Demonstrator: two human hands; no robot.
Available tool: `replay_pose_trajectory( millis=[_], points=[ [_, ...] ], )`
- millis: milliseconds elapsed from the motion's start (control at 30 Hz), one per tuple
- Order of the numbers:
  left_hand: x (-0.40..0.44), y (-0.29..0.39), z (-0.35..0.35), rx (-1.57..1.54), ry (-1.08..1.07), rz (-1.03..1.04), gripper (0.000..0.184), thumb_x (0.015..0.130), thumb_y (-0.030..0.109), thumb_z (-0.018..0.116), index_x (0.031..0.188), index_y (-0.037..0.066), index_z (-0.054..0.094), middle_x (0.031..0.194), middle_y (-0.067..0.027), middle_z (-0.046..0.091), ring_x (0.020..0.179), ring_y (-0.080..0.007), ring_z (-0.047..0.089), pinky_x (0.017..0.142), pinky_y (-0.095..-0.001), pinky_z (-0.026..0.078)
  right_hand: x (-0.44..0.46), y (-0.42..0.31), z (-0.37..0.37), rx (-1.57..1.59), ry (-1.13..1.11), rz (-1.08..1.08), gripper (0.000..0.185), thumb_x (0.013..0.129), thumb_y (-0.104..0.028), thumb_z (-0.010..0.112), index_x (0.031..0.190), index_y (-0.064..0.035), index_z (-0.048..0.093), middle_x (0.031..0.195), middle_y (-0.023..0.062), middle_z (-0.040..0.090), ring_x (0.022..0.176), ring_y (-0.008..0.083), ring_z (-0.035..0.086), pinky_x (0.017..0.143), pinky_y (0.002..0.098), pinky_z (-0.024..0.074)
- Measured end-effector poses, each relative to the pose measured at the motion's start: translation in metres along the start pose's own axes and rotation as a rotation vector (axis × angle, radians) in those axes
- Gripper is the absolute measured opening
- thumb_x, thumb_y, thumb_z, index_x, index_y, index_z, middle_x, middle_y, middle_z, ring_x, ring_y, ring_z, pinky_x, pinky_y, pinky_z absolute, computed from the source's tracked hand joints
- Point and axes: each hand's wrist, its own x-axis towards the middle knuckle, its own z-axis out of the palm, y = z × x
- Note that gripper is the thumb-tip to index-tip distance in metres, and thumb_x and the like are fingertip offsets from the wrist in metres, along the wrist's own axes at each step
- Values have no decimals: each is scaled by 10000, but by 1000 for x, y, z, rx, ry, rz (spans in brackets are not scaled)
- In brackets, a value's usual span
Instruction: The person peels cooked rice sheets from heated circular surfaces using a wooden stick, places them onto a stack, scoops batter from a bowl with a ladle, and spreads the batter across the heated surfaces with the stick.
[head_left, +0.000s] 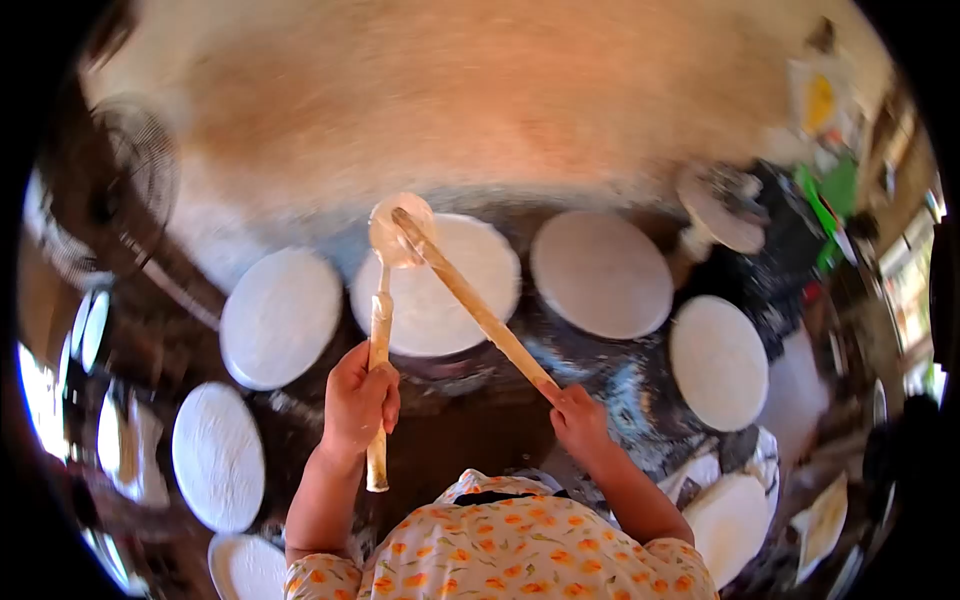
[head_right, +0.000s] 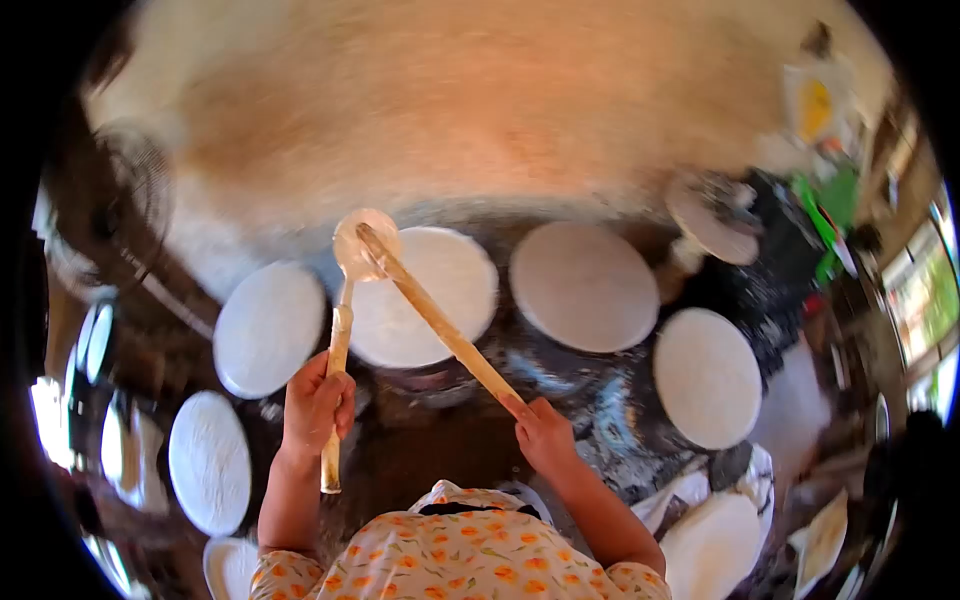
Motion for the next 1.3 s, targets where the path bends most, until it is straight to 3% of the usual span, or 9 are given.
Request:
replay_pose_trajectory(
  millis=[333, 633, 700, 733, 933, 1133, 1167, 1233, 1300],
  points=[
    [165, -56, 242, 47, -409, -9, 53, 847, 27, 435, 839, 29, 487, 559, -17, 452, 383, -102, 446, 317, -249, 367, -38, 132, -70, -181, 46, 620, 594, 744, -3, 569, 1289, -234, 519, 829, 137, 514, 753, 343, 568, 661, 431, 479],
    [266, -163, 305, 156, -846, -137, 125, 847, 57, 465, 945, 14, 530, 622, -82, 528, 471, -175, 534, 404, -304, 435, -82, 127, -42, -282, -57, 1125, 656, 755, -35, 563, 1356, -261, 428, 905, 196, 530, 810, 390, 578, 707, 466, 483],
    [307, -203, 302, 617, -606, 953, 306, 819, 88, 481, 1103, -20, 524, 770, -159, 599, 673, -318, 617, 589, -434, 510, -86, 122, -31, -337, -75, 1144, 671, 773, -105, 584, 1376, -323, 386, 927, 185, 528, 772, 382, 591, 686, 487, 491],
    [312, -184, 293, 828, -689, 837, 467, 806, 131, 512, 1243, -29, 470, 917, -215, 604, 811, -403, 599, 725, -482, 496, -78, 112, -29, -327, -76, 1177, 675, 777, -107, 586, 1379, -330, 378, 940, 181, 532, 778, 379, 596, 686, 485, 493],
    [347, -81, 289, 1197, -756, 1008, 456, 820, 165, 565, 1249, 30, 491, 939, -187, 562, 783, -352, 599, 665, -452, 500, -63, 84, -21, -252, 150, 1157, 650, 775, -66, 567, 1352, -329, 422, 829, 162, 546, 768, 371, 593, 668, 487, 484],
    [353, -5, 292, 769, -491, 1270, 384, 841, 94, 551, 1218, 28, 525, 863, -115, 567, 633, -266, 604, 584, -372, 519, -61, 77, -13, -96, 247, 1147, 587, 747, 39, 494, 1300, -157, 499, 1077, 199, 610, 967, 377, 585, 841, 412, 474],
    [351, -3, 291, 771, -483, 1268, 384, 841, 94, 551, 1218, 28, 525, 863, -115, 567, 633, -266, 604, 584, -372, 519, -60, 77, -10, -96, 305, 1101, 614, 741, 38, 498, 1307, -200, 493, 986, 196, 610, 898, 387, 586, 782, 433, 479],
    [339, -4, 291, 241, -651, 530, 272, 905, 92, 494, 1161, 13, 540, 770, -50, 544, 535, -148, 554, 492, -279, 480, -60, 83, -6, -92, 359, 1046, 643, 734, 37, 502, 1313, -244, 488, 894, 192, 609, 830, 397, 586, 724, 453, 483],
    [328, 3, 285, 118, -709, 348, 213, 926, 106, 466, 1097, 10, 548, 736, -30, 530, 523, -109, 532, 463, -242, 449, -62, 96, 0, -64, 407, 982, 633, 732, 47, 503, 1307, -217, 496, 961, 209, 620, 863, 401, 593, 750, 446, 486]
  ],
)
